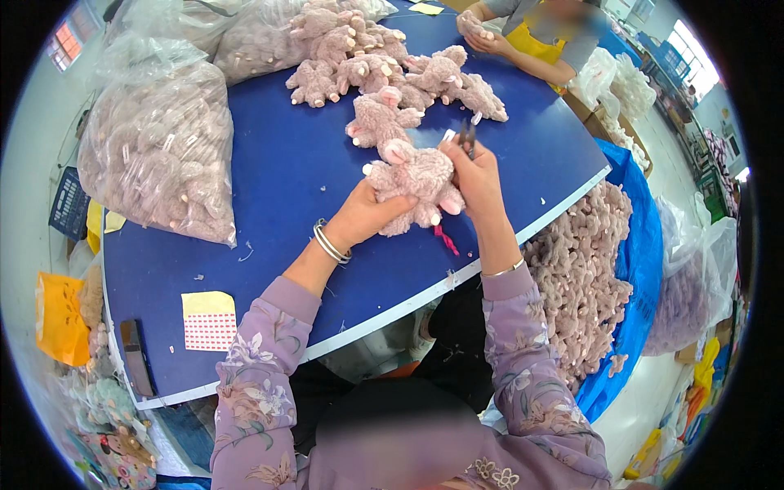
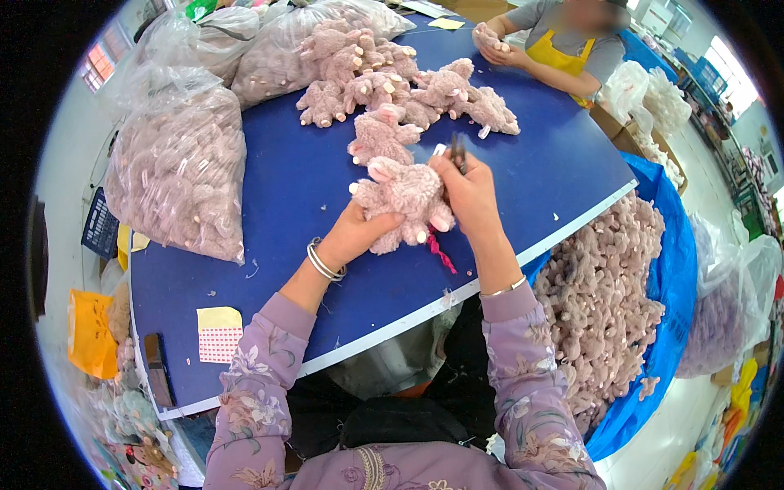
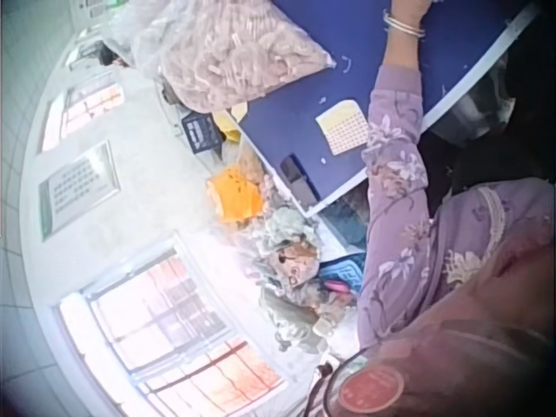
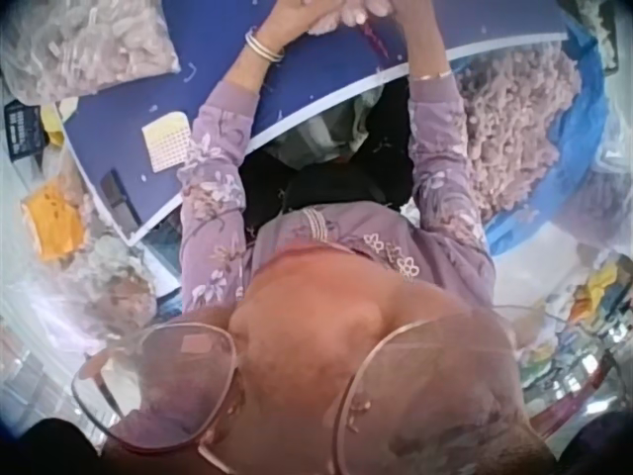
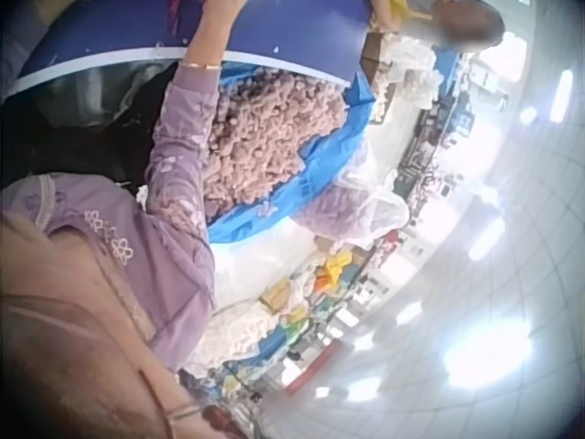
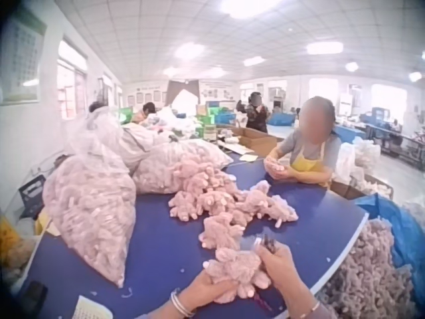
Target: The person trims loose threads and excess fabric from small pink stuffed toys using scissors. They handle each toy individually, snipping stray fibers and then placing the finished items into a plastic bag.
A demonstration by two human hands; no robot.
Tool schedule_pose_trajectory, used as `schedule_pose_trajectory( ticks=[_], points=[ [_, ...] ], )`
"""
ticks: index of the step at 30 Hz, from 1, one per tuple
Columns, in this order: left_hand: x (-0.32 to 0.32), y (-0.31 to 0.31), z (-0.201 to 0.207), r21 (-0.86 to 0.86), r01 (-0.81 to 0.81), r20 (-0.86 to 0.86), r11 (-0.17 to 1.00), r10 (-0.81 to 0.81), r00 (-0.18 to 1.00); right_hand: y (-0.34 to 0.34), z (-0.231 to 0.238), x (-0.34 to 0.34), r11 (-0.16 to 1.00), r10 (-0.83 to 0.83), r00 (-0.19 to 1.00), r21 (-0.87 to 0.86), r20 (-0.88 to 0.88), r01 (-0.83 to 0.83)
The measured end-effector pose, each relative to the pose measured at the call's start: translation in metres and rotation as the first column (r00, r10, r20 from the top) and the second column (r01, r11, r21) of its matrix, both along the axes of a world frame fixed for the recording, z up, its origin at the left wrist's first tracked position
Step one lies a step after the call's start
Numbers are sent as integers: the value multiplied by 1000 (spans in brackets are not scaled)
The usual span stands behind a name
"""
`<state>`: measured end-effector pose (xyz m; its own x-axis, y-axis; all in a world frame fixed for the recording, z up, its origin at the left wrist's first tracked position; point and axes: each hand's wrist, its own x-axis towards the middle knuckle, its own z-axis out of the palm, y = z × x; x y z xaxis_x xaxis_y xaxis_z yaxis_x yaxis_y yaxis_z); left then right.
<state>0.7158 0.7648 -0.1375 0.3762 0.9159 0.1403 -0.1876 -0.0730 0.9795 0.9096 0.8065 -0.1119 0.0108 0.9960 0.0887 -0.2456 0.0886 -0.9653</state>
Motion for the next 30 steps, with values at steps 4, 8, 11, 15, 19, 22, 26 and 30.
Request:
schedule_pose_trajectory(
  ticks=[4, 8, 11, 15, 19, 22, 26, 30],
  points=[
    [-5, 5, -7, -42, 24, -70, 999, -27, 997, 9, 6, -3, 994, -114, 979, -17, -167, 112],
    [-5, 11, -15, -215, -121, 189, 969, 163, 968, 0, 19, 0, 996, -65, 993, -68, -98, 58],
    [0, 13, -11, -242, -203, 216, 949, 257, 942, -7, 6, -4, 997, -66, 997, 54, 48, 63],
    [-1, 11, -8, -75, -269, -68, 960, 264, 962, -19, 5, -26, 949, -86, 909, 311, 408, -49],
    [5, 4, 2, -19, -290, 94, 957, 291, 952, -19, 8, -27, 969, -25, 952, 241, 306, -52],
    [4, 15, -5, -181, -317, 358, 931, 362, 861, -17, 5, -18, 974, 50, 942, 191, 332, -119],
    [-8, 24, -19, -198, -287, 314, 937, 338, 887, -18, 4, -16, 964, 60, 939, 224, 338, -143],
    [-10, 21, -10, -244, -283, 385, 928, 360, 850, -14, 2, -4, 997, 68, 989, 16, 134, -71]
  ],
)
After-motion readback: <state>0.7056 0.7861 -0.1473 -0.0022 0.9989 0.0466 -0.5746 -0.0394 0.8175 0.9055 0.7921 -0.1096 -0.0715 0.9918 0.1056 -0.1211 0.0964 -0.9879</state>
